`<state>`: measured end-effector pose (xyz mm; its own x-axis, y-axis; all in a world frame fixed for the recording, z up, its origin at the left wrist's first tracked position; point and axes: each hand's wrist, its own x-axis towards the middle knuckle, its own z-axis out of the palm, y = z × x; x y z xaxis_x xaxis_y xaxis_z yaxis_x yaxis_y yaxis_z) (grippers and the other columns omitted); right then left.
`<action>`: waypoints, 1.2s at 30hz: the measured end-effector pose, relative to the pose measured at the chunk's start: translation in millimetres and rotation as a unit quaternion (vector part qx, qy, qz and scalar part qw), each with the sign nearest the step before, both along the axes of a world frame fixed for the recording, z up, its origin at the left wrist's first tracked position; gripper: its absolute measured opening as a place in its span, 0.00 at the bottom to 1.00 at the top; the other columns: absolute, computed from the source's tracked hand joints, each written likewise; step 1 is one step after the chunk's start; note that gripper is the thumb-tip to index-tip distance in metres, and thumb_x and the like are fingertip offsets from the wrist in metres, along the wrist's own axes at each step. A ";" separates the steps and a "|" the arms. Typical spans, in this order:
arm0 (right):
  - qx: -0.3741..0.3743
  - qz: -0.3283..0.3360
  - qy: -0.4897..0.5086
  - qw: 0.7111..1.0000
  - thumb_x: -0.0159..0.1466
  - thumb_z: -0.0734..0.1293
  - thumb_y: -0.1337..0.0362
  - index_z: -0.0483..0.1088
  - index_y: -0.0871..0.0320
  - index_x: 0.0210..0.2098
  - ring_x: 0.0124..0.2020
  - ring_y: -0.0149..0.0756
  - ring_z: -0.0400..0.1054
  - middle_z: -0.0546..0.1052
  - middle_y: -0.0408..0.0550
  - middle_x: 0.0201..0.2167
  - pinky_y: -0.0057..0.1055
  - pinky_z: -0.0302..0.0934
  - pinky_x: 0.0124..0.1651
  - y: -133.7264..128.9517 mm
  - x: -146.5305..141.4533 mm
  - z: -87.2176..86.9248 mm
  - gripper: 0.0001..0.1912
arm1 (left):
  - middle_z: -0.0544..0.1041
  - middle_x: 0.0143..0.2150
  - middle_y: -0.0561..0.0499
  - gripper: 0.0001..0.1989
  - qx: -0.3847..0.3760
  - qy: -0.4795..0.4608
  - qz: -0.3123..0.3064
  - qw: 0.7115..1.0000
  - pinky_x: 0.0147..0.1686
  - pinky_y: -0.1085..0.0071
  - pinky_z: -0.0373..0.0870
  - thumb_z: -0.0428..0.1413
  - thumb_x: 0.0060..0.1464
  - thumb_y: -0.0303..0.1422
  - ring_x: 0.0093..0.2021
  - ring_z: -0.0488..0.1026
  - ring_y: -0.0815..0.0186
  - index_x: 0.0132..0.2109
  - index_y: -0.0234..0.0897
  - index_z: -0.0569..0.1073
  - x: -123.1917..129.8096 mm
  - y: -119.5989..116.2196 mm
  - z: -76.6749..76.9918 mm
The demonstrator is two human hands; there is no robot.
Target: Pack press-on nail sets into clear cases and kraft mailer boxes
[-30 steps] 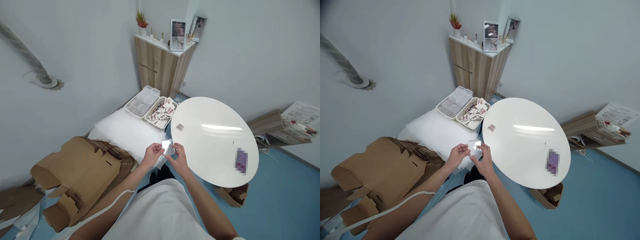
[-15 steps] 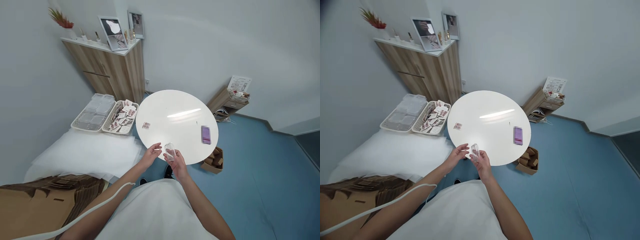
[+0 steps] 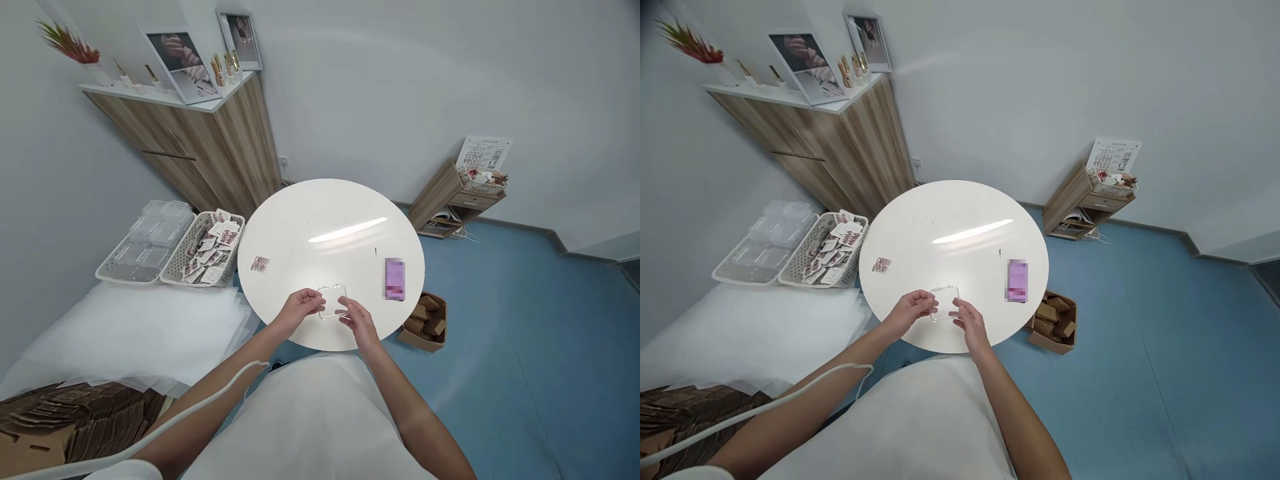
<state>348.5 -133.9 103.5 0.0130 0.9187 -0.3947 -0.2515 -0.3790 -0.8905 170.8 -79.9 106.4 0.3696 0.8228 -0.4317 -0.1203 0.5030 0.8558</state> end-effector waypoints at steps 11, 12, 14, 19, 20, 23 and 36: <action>0.258 0.280 -0.306 0.873 0.50 0.69 0.59 0.58 0.51 0.53 0.59 0.45 0.50 0.49 0.51 0.62 0.45 0.55 0.54 24.0 68.3 2.9 0.32 | 0.75 0.33 0.48 0.17 -0.055 0.003 -0.027 0.998 0.39 0.65 0.66 0.59 0.43 0.40 0.30 0.71 0.70 0.38 0.33 0.71 39.5 5.9 -15.1; 0.265 0.283 -0.312 0.867 0.51 0.68 0.60 0.58 0.51 0.53 0.58 0.45 0.52 0.49 0.51 0.62 0.45 0.56 0.53 25.6 70.3 0.6 0.31 | 0.75 0.34 0.48 0.17 -0.054 0.008 -0.022 0.998 0.39 0.65 0.66 0.59 0.44 0.41 0.31 0.71 0.70 0.39 0.33 0.71 40.7 5.2 -16.3; 0.275 0.278 -0.316 0.865 0.52 0.67 0.61 0.59 0.51 0.53 0.56 0.44 0.56 0.51 0.51 0.61 0.44 0.58 0.52 27.2 72.3 -5.2 0.29 | 0.75 0.35 0.47 0.18 -0.038 0.024 -0.016 0.999 0.40 0.64 0.66 0.57 0.46 0.42 0.32 0.71 0.69 0.41 0.33 0.71 41.2 2.5 -18.0; 0.279 0.225 -0.317 0.878 0.52 0.67 0.62 0.61 0.51 0.52 0.56 0.45 0.55 0.57 0.51 0.58 0.45 0.58 0.52 26.6 72.4 -16.9 0.28 | 0.72 0.46 0.45 0.39 0.095 0.106 -0.105 0.984 0.50 0.60 0.60 0.63 0.38 0.37 0.45 0.69 0.63 0.58 0.40 0.58 36.9 -10.7 -15.4; 0.277 0.217 -0.317 0.881 0.52 0.68 0.62 0.61 0.50 0.52 0.56 0.45 0.55 0.57 0.51 0.57 0.45 0.58 0.52 26.7 72.0 -17.6 0.28 | 0.71 0.48 0.45 0.45 0.116 0.119 -0.119 0.979 0.51 0.60 0.59 0.64 0.35 0.36 0.46 0.68 0.63 0.60 0.42 0.53 36.5 -13.2 -15.0; 0.273 0.207 -0.303 0.889 0.50 0.69 0.61 0.63 0.50 0.50 0.55 0.45 0.56 0.59 0.50 0.56 0.45 0.58 0.52 27.8 69.0 -17.2 0.27 | 0.70 0.50 0.46 0.50 0.146 0.141 -0.122 0.972 0.48 0.60 0.61 0.64 0.36 0.35 0.43 0.69 0.65 0.62 0.46 0.45 36.2 -15.8 -16.7; 0.228 0.133 -0.233 0.936 0.46 0.72 0.59 0.64 0.48 0.48 0.56 0.44 0.56 0.60 0.51 0.56 0.40 0.61 0.48 27.4 31.1 -10.3 0.30 | 0.71 0.45 0.44 0.41 0.179 0.076 -0.138 0.971 0.43 0.63 0.65 0.64 0.37 0.33 0.33 0.68 0.71 0.59 0.42 0.55 5.5 12.7 -5.6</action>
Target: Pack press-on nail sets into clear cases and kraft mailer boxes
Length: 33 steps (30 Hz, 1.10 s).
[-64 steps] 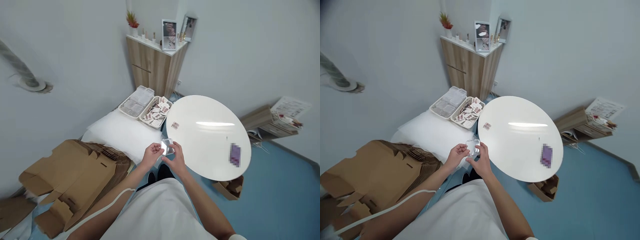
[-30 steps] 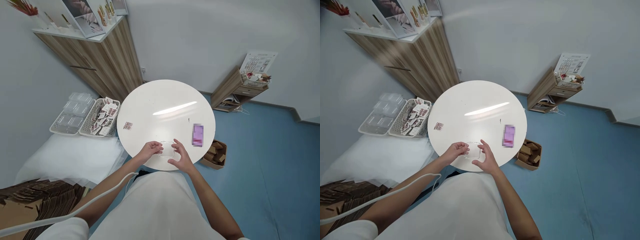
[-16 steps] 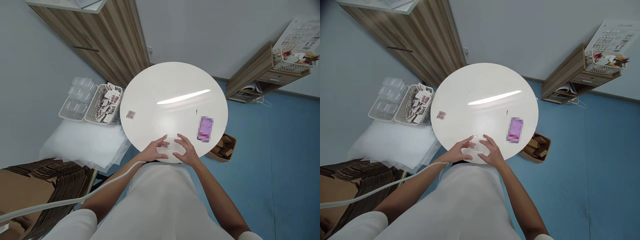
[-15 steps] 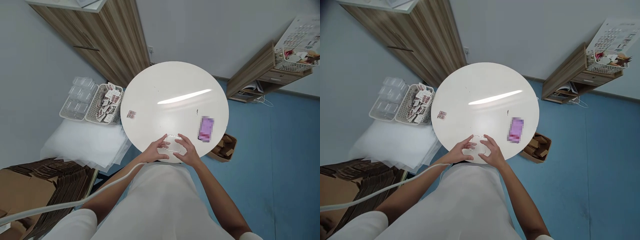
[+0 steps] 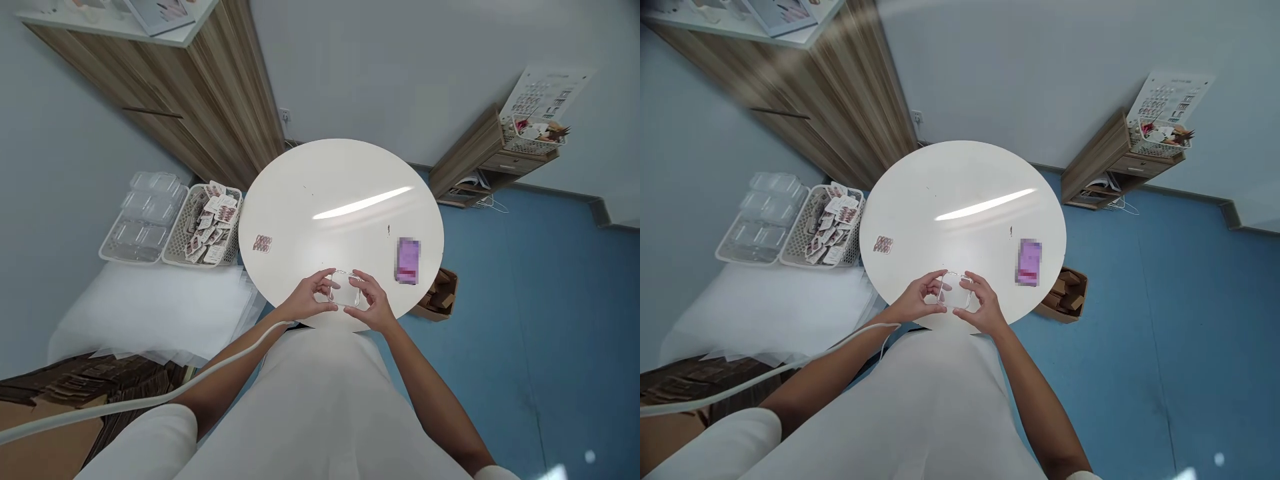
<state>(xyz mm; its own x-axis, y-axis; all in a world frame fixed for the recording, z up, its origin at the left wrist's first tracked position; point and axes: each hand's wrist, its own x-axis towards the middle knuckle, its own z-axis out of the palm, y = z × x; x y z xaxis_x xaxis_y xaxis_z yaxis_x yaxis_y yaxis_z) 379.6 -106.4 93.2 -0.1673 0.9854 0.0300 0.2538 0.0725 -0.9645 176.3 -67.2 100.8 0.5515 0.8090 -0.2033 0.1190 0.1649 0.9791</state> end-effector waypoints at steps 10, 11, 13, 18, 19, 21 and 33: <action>-0.012 -0.017 0.007 1.000 0.44 0.73 0.58 0.67 0.49 0.46 0.55 0.45 0.57 0.61 0.51 0.54 0.41 0.61 0.49 8.4 -13.0 17.6 0.29 | 0.71 0.42 0.46 0.39 -0.036 -0.045 0.013 0.998 0.40 0.67 0.66 0.64 0.36 0.32 0.36 0.69 0.69 0.57 0.41 0.58 -9.6 8.0 5.7; -0.015 -0.016 0.025 0.999 0.44 0.73 0.58 0.67 0.50 0.46 0.54 0.45 0.58 0.61 0.52 0.53 0.41 0.61 0.49 9.2 -13.2 18.2 0.29 | 0.71 0.42 0.46 0.39 -0.037 -0.049 0.015 0.998 0.40 0.67 0.67 0.64 0.37 0.32 0.35 0.69 0.69 0.57 0.41 0.58 -9.6 7.5 5.0; -0.019 -0.009 0.065 0.998 0.44 0.73 0.57 0.67 0.50 0.46 0.54 0.44 0.58 0.61 0.52 0.53 0.40 0.60 0.50 11.3 -13.9 19.1 0.28 | 0.71 0.43 0.45 0.38 -0.042 -0.058 0.016 0.997 0.40 0.66 0.67 0.64 0.36 0.31 0.34 0.69 0.70 0.56 0.41 0.59 -10.4 6.4 3.5; -0.044 0.008 0.099 0.994 0.44 0.73 0.58 0.68 0.52 0.44 0.52 0.41 0.60 0.62 0.52 0.52 0.40 0.59 0.52 16.8 -16.8 19.9 0.27 | 0.71 0.44 0.44 0.38 -0.100 -0.090 0.014 0.991 0.41 0.64 0.67 0.63 0.39 0.31 0.36 0.71 0.69 0.58 0.41 0.56 -17.6 7.4 2.1; -0.050 0.005 0.106 0.993 0.44 0.73 0.58 0.68 0.52 0.43 0.52 0.41 0.61 0.62 0.51 0.51 0.40 0.58 0.53 17.4 -17.6 19.2 0.27 | 0.71 0.43 0.44 0.37 -0.112 -0.090 0.015 0.989 0.42 0.64 0.67 0.62 0.40 0.32 0.37 0.71 0.68 0.58 0.41 0.56 -19.8 8.2 1.6; -0.066 -0.001 0.122 0.990 0.44 0.73 0.56 0.68 0.53 0.43 0.50 0.40 0.62 0.64 0.50 0.50 0.40 0.58 0.53 18.3 -19.1 16.9 0.27 | 0.72 0.41 0.45 0.35 -0.131 -0.080 0.019 0.988 0.42 0.64 0.67 0.61 0.42 0.33 0.37 0.71 0.68 0.57 0.40 0.57 -24.1 9.5 -1.0; -0.239 -0.141 -0.002 0.961 0.58 0.54 0.45 0.66 0.56 0.42 0.18 0.25 0.66 0.68 0.45 0.36 0.33 0.62 0.34 31.3 -38.9 -11.8 0.24 | 0.73 0.41 0.45 0.30 -0.131 -0.026 0.009 0.991 0.41 0.65 0.66 0.61 0.42 0.35 0.32 0.70 0.71 0.53 0.38 0.62 -29.7 -8.4 -34.1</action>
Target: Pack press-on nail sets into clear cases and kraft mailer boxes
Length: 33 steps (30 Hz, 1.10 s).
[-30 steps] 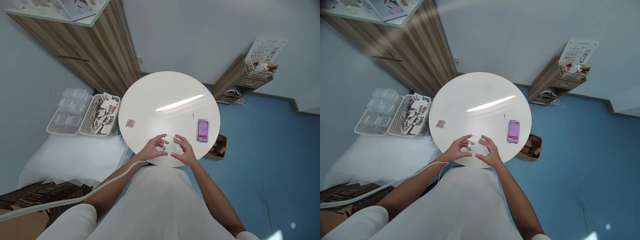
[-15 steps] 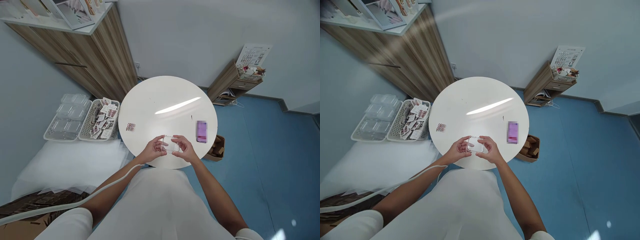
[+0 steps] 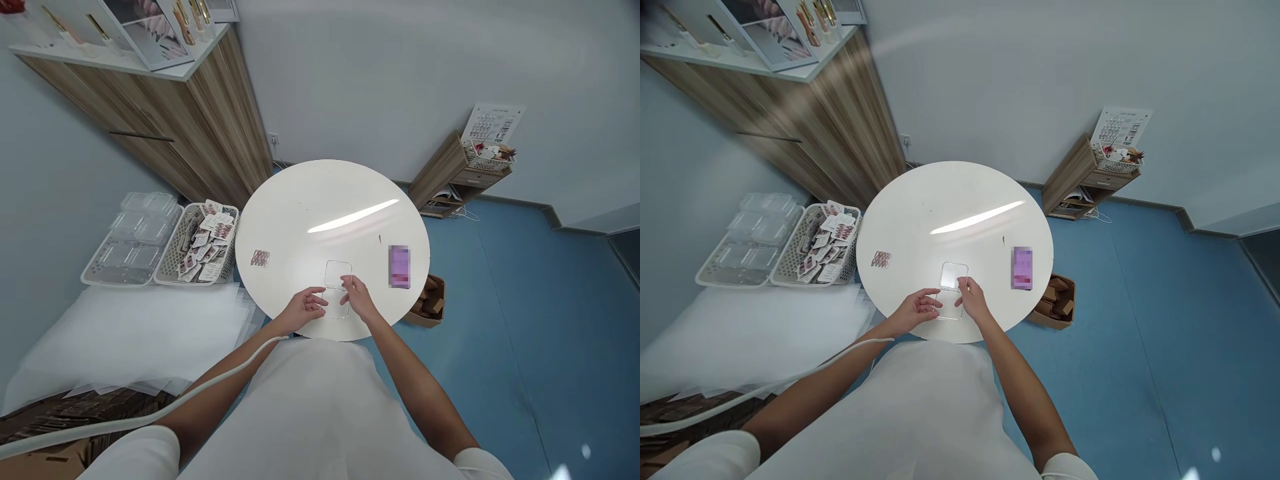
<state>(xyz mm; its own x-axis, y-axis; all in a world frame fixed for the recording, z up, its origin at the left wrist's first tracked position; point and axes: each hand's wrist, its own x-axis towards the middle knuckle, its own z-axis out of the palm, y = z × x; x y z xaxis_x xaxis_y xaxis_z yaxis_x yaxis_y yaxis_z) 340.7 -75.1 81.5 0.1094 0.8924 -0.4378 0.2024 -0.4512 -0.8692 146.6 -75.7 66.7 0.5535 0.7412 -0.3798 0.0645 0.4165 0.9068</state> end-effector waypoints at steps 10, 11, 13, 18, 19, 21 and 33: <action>-0.029 -0.013 0.058 0.998 0.55 0.62 0.53 0.59 0.54 0.52 0.34 0.32 0.68 0.68 0.48 0.39 0.33 0.64 0.39 -35.8 -9.2 -36.8 0.27 | 0.70 0.43 0.45 0.30 -0.014 0.066 0.043 0.997 0.39 0.66 0.67 0.61 0.40 0.32 0.31 0.71 0.70 0.53 0.35 0.63 -1.0 10.9 -46.9; -0.032 -0.007 0.062 0.998 0.54 0.63 0.54 0.59 0.53 0.52 0.34 0.32 0.67 0.68 0.48 0.40 0.34 0.64 0.39 -37.7 -10.1 -40.9 0.27 | 0.69 0.44 0.45 0.30 -0.011 0.083 0.050 0.995 0.38 0.67 0.68 0.60 0.40 0.32 0.31 0.71 0.71 0.52 0.36 0.63 -0.2 12.7 -52.8; -0.042 0.000 0.072 0.997 0.53 0.64 0.56 0.58 0.53 0.54 0.34 0.31 0.67 0.67 0.49 0.42 0.34 0.64 0.40 -39.0 -12.0 -48.8 0.29 | 0.68 0.45 0.46 0.29 0.001 0.128 0.072 0.989 0.36 0.68 0.68 0.60 0.39 0.30 0.30 0.70 0.71 0.52 0.36 0.63 1.3 15.8 -63.9; -0.063 -0.017 0.050 0.997 0.49 0.67 0.56 0.58 0.54 0.54 0.35 0.31 0.65 0.65 0.49 0.44 0.34 0.64 0.40 -35.7 -15.4 -66.0 0.33 | 0.70 0.38 0.49 0.23 0.028 0.208 0.085 0.974 0.36 0.69 0.67 0.58 0.39 0.28 0.31 0.69 0.69 0.47 0.35 0.68 5.2 20.0 -82.7; -0.065 -0.019 0.040 0.997 0.49 0.66 0.55 0.58 0.54 0.54 0.35 0.31 0.65 0.65 0.49 0.44 0.33 0.64 0.40 -34.9 -15.7 -69.0 0.33 | 0.70 0.36 0.50 0.21 0.037 0.213 0.079 0.973 0.38 0.68 0.67 0.58 0.39 0.28 0.32 0.69 0.68 0.45 0.35 0.69 6.5 20.2 -84.4; -0.069 -0.015 0.020 0.997 0.49 0.66 0.54 0.58 0.55 0.54 0.36 0.32 0.64 0.64 0.50 0.45 0.33 0.64 0.40 -33.2 -15.8 -74.4 0.34 | 0.70 0.35 0.50 0.20 0.064 0.230 0.068 0.969 0.41 0.67 0.65 0.57 0.39 0.27 0.35 0.68 0.66 0.44 0.35 0.69 9.5 20.0 -86.3; -0.068 -0.034 -0.031 0.997 0.51 0.63 0.57 0.58 0.57 0.53 0.35 0.32 0.66 0.65 0.52 0.46 0.35 0.62 0.44 -38.2 -16.1 -87.7 0.30 | 0.67 0.41 0.46 0.20 0.056 0.265 0.075 0.960 0.42 0.68 0.61 0.56 0.40 0.29 0.40 0.65 0.65 0.44 0.33 0.66 15.4 6.2 -89.4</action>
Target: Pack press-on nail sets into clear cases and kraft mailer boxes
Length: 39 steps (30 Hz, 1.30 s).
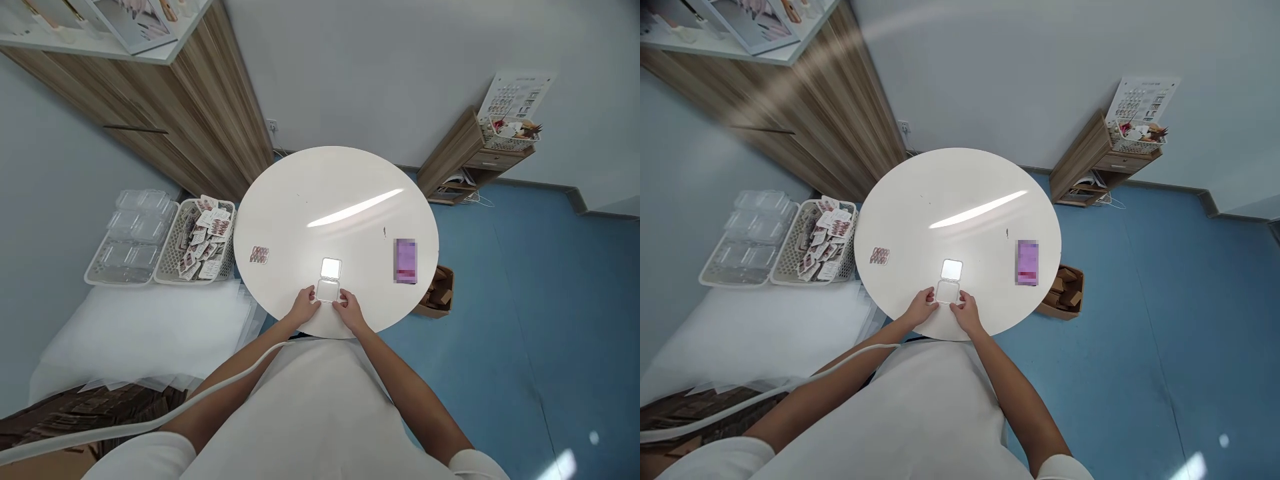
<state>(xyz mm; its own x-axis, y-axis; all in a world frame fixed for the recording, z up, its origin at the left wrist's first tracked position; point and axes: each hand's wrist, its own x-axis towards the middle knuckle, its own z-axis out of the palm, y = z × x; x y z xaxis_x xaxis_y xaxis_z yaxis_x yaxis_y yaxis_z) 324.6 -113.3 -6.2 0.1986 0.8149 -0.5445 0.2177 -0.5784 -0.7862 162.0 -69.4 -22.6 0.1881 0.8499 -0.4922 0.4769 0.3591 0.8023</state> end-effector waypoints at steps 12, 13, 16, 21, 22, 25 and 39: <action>0.029 0.009 0.065 0.997 0.49 0.64 0.61 0.61 0.56 0.51 0.37 0.33 0.67 0.65 0.49 0.47 0.34 0.62 0.43 37.5 17.3 -2.8 0.28 | 0.64 0.54 0.42 0.30 -0.027 -0.060 0.085 0.994 0.51 0.64 0.59 0.54 0.42 0.23 0.53 0.62 0.61 0.55 0.35 0.60 23.8 16.3 5.1; 0.035 0.013 0.067 0.997 0.49 0.64 0.61 0.61 0.55 0.50 0.37 0.33 0.67 0.65 0.49 0.47 0.34 0.62 0.43 38.1 18.0 -3.3 0.28 | 0.63 0.55 0.41 0.31 -0.024 -0.058 0.089 0.994 0.52 0.64 0.58 0.54 0.42 0.23 0.54 0.61 0.61 0.56 0.35 0.59 25.0 16.2 4.7; 0.051 0.027 0.072 0.996 0.49 0.64 0.62 0.60 0.55 0.51 0.39 0.33 0.66 0.64 0.49 0.46 0.33 0.63 0.43 36.4 18.8 -6.3 0.28 | 0.62 0.56 0.41 0.32 -0.015 -0.054 0.100 0.993 0.54 0.63 0.56 0.53 0.42 0.22 0.56 0.60 0.62 0.57 0.35 0.57 27.6 14.0 2.7; 0.070 0.054 0.071 0.994 0.50 0.64 0.63 0.56 0.54 0.54 0.42 0.33 0.64 0.60 0.50 0.46 0.33 0.63 0.45 30.3 20.0 -15.7 0.31 | 0.59 0.58 0.41 0.33 -0.006 -0.040 0.120 0.992 0.56 0.62 0.54 0.52 0.43 0.23 0.57 0.58 0.62 0.58 0.34 0.55 30.1 4.8 0.7; 0.075 0.060 0.071 0.993 0.50 0.64 0.63 0.55 0.54 0.54 0.42 0.33 0.64 0.60 0.50 0.46 0.34 0.63 0.46 29.2 20.2 -17.5 0.32 | 0.59 0.58 0.41 0.33 -0.003 -0.037 0.123 0.992 0.56 0.62 0.54 0.52 0.43 0.23 0.57 0.57 0.62 0.58 0.35 0.55 30.3 2.3 0.5; 0.091 0.076 0.073 0.990 0.50 0.65 0.64 0.51 0.55 0.56 0.43 0.33 0.63 0.58 0.51 0.47 0.35 0.62 0.47 26.3 20.5 -20.9 0.34 | 0.60 0.58 0.41 0.33 0.003 -0.028 0.122 0.992 0.56 0.61 0.54 0.52 0.43 0.23 0.58 0.57 0.61 0.59 0.36 0.55 29.9 -5.4 0.2; 0.151 0.059 0.029 0.986 0.51 0.64 0.64 0.50 0.52 0.56 0.41 0.34 0.63 0.60 0.50 0.47 0.38 0.63 0.44 18.5 13.0 -25.6 0.34 | 0.71 0.46 0.45 0.21 0.003 0.032 0.007 0.999 0.47 0.63 0.65 0.53 0.45 0.30 0.45 0.68 0.64 0.49 0.35 0.66 -10.2 -0.9 -0.5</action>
<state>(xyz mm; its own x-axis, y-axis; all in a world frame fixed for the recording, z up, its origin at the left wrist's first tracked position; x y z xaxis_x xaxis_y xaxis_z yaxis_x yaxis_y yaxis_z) 337.6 -94.8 -31.8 0.0684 0.9571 -0.2814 0.2191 -0.2896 -0.9317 151.9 -70.4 -23.2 0.1453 0.8551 -0.4976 0.5218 0.3611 0.7729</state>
